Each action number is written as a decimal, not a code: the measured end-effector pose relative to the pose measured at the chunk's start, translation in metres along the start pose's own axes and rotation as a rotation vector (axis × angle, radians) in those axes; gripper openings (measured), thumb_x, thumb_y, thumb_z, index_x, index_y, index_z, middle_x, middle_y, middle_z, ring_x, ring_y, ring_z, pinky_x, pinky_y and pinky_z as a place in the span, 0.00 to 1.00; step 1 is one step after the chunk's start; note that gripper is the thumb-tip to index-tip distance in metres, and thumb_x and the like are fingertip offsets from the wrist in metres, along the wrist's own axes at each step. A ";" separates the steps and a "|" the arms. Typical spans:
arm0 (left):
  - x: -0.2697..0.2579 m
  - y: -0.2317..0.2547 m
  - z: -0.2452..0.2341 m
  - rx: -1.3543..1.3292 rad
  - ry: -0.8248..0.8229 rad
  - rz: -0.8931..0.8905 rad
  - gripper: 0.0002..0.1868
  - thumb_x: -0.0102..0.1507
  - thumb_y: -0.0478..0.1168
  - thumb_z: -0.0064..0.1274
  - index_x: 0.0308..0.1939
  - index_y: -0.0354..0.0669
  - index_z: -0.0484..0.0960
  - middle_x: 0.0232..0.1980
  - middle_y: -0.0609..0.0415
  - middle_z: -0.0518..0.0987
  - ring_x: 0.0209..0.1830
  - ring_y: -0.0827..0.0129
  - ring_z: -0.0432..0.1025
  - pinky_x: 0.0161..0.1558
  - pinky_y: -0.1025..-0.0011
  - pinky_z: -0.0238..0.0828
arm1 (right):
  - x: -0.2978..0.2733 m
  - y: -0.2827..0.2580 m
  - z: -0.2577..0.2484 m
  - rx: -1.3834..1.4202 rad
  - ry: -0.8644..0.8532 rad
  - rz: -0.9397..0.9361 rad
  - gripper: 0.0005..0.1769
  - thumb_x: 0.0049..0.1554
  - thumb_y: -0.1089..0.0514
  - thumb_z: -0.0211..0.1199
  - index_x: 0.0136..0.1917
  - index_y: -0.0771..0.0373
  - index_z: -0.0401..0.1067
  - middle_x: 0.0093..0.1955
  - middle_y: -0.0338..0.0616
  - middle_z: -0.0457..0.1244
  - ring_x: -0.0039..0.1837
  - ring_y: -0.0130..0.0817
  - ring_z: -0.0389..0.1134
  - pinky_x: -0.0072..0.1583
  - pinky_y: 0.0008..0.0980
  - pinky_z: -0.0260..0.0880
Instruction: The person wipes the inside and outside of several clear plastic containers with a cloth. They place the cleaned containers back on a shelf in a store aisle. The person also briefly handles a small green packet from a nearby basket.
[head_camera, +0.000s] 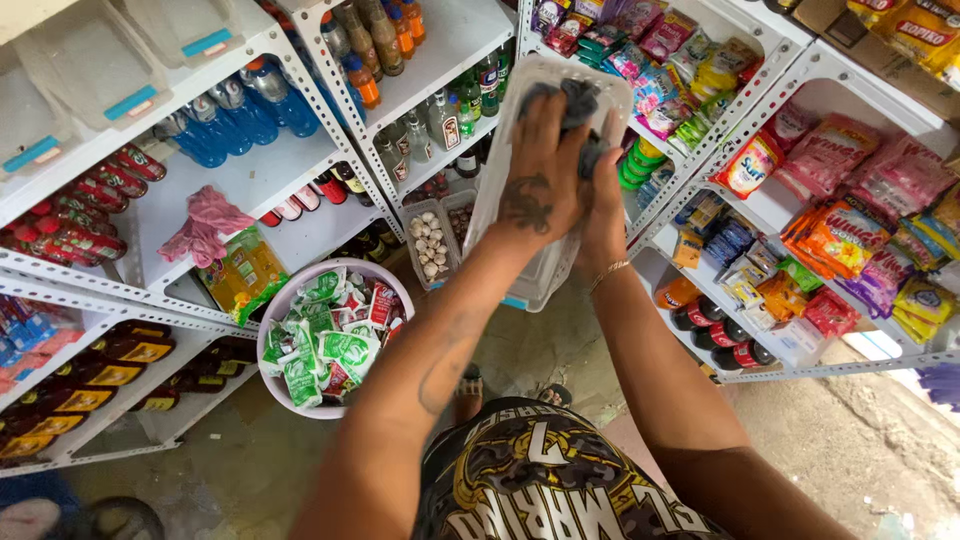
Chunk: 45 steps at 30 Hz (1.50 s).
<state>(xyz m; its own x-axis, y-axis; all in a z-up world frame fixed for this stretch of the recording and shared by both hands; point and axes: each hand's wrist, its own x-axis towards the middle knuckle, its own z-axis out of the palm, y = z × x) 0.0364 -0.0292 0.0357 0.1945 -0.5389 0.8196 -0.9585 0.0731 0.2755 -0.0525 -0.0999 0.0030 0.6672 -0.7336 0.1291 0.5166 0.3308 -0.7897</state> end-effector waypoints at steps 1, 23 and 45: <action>-0.001 -0.004 -0.002 0.040 -0.074 0.037 0.27 0.59 0.36 0.54 0.62 0.31 0.74 0.69 0.33 0.65 0.69 0.35 0.59 0.66 0.46 0.63 | 0.000 -0.001 0.002 0.009 -0.014 0.003 0.45 0.63 0.29 0.50 0.84 0.49 0.45 0.81 0.41 0.53 0.79 0.38 0.57 0.79 0.42 0.55; -0.004 -0.003 -0.001 -0.317 -0.635 -0.445 0.25 0.59 0.32 0.48 0.60 0.47 0.67 0.53 0.37 0.81 0.55 0.36 0.73 0.59 0.44 0.66 | 0.013 -0.005 -0.025 0.069 -0.077 0.065 0.39 0.64 0.25 0.46 0.82 0.41 0.51 0.63 0.46 0.64 0.61 0.40 0.67 0.65 0.44 0.70; 0.008 0.001 0.000 0.190 -0.182 -0.233 0.33 0.67 0.34 0.47 0.74 0.26 0.58 0.66 0.31 0.69 0.65 0.39 0.65 0.69 0.51 0.63 | -0.017 -0.020 0.005 -0.117 -0.139 -0.005 0.43 0.61 0.29 0.52 0.81 0.45 0.45 0.80 0.37 0.54 0.77 0.34 0.58 0.75 0.40 0.62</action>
<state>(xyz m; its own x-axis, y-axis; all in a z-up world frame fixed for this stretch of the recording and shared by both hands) 0.0375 -0.0332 0.0426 0.3887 -0.6645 0.6382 -0.9177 -0.2177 0.3323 -0.0713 -0.0914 0.0192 0.7366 -0.6434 0.2086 0.4595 0.2497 -0.8524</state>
